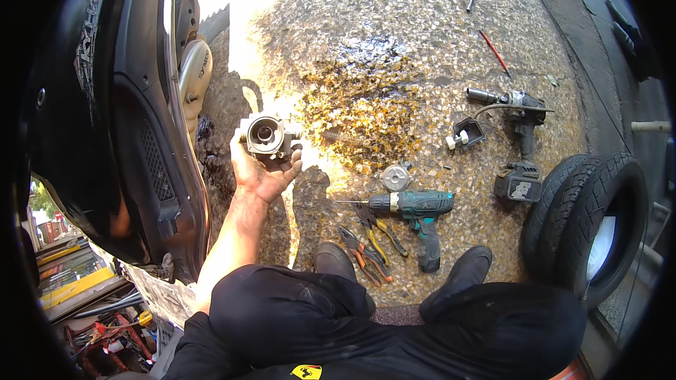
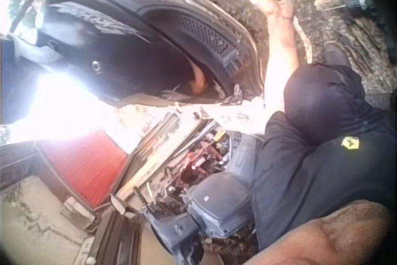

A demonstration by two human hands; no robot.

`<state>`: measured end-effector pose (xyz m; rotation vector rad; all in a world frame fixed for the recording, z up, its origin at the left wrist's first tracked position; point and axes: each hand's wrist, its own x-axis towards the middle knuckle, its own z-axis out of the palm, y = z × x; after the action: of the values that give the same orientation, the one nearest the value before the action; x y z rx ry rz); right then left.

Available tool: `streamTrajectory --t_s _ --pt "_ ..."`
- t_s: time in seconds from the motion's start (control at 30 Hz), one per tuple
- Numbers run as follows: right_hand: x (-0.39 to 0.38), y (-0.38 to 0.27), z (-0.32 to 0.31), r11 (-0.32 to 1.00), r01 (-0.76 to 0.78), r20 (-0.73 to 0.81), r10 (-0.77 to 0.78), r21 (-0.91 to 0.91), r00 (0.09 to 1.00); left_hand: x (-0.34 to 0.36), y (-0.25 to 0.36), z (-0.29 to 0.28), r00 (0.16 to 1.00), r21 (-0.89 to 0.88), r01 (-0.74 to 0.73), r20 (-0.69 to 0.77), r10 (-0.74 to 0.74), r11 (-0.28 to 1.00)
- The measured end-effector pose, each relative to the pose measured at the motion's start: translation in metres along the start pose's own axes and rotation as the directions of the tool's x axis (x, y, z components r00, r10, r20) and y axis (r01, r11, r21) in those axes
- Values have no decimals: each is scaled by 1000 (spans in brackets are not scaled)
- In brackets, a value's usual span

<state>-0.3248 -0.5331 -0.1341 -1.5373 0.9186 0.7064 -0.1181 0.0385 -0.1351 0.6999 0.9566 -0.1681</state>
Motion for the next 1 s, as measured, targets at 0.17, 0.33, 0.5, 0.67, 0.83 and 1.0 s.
streamTrajectory --t_s 0.17,0.33,0.5,0.67,0.83,1.0 --pt "9 -7 7 997 -47 26 48 -57 998 7 1 -8 1000 -24 12 22 -11 1000" --pt "15 -14 12 991 -80 49 86 -105 995 13 0 -16 994 -50 37 102 -31 998" --pt "13 -21 13 985 -86 70 98 -148 993 18 -1 -16 996 -22 21 86 -19 1000" --pt "13 -31 9 982 -65 117 87 -179 989 20 -2 -16 997 50 -4 80 0 999" --pt "22 -62 14 977 5 189 36 -213 981 24 -5 -20 987 62 -131 99 125 989" --pt "30 -145 43 926 85 298 30 -368 954 22 -8 -32 962 238 -270 96 254 933"
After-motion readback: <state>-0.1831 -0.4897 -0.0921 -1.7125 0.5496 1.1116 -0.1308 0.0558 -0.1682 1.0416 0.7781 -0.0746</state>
